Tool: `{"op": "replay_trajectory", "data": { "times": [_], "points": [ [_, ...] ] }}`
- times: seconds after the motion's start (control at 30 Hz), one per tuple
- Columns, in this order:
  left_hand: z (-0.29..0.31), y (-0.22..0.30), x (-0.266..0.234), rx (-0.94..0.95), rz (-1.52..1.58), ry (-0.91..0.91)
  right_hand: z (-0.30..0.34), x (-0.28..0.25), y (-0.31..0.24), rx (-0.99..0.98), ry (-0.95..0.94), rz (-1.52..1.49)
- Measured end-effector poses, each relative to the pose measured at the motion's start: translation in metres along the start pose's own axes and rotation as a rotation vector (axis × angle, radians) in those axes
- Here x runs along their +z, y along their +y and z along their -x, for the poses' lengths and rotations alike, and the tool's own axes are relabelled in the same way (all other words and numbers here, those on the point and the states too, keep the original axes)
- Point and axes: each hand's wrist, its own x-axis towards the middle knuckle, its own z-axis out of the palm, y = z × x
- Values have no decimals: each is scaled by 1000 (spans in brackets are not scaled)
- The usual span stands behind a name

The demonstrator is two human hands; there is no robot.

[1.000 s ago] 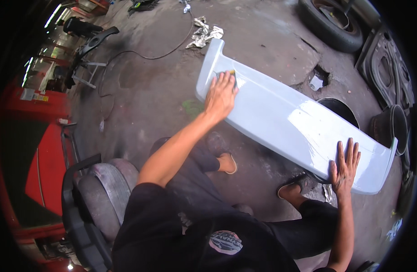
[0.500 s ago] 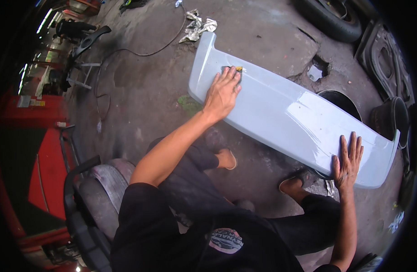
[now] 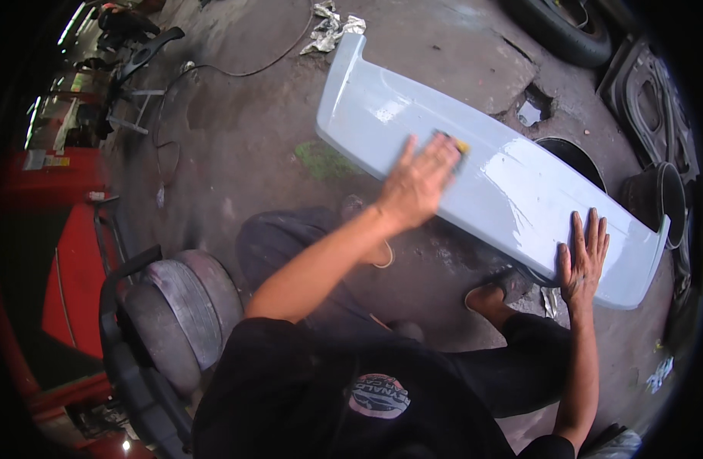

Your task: The person sits on the floor of a workshop and sands a white car bumper with a sanding block. They repeatedly dip the block into a bucket of water and wipe the surface with a cloth while working on the part.

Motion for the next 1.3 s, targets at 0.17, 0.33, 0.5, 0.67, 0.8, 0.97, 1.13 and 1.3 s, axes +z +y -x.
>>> {"op": "replay_trajectory", "data": {
  "times": [0.17, 0.33, 0.5, 0.67, 0.8, 0.97, 1.13, 1.3],
  "points": [
    [13, -119, -23, -490, -191, 187, -7, 5, -2, -32, 19, -2],
    [40, 48, 7, -94, 62, 133, 2, 11, 4, -31, 37, 45],
    [62, -59, -14, -359, -134, 206, 3, 12, 6, -51, 43, 29],
    [60, -57, -15, -499, -166, 224, 1, 18, 8, -73, 65, 44],
    [68, -5, 0, -311, -11, 194, 4, 13, 11, -79, 43, 31],
    [41, -151, -43, -623, -83, 192, -1, 11, 5, -123, 58, 20],
    [30, -169, -32, -662, -186, 192, -1, 6, 1, -111, 34, 18],
    [42, -44, -7, -313, -148, 176, 0, 2, 3, -108, 20, 22]
  ]
}}
